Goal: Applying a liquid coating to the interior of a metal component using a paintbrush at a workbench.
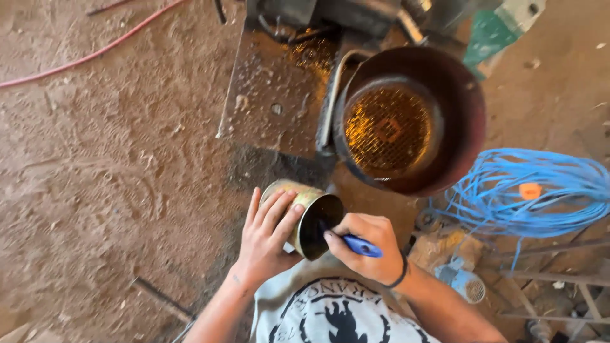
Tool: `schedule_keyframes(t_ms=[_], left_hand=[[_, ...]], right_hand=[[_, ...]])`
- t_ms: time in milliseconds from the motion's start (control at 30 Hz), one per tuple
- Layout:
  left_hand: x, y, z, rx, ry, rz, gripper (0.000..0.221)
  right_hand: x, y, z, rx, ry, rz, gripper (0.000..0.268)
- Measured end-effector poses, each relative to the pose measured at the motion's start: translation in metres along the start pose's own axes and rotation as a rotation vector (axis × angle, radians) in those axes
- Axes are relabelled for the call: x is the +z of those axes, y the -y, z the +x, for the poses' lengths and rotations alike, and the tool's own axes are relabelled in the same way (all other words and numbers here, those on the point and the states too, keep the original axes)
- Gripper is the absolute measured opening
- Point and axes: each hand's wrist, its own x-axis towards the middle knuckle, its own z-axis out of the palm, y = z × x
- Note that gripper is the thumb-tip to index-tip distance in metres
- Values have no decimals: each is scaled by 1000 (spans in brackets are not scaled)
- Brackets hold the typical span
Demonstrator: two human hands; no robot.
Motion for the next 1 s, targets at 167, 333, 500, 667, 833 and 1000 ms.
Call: schedule_keyframes(t_ms=[167, 333, 500, 667, 833, 1000], left_hand=[[3, 3, 0, -160, 174, 33, 81], [16, -8, -9, -295, 47, 88, 89], [35, -33, -26, -401, -79, 167, 93], [48, -59, -36, -496, -167, 234, 93], [57, -67, -43, -549, -225, 262, 98], [56, -66, -34, -567, -253, 261, 100]], right_hand=[[-85, -21, -4, 89, 29, 197, 19], [-177, -69, 53, 143, 98, -216, 14], [-144, -122, 118, 193, 720, -146, 13], [-143, -184, 170, -467, 487, -769, 15], [-175, -146, 146, 84, 807, -1011, 23], [-115, -141, 131, 132, 933, -146, 30]])
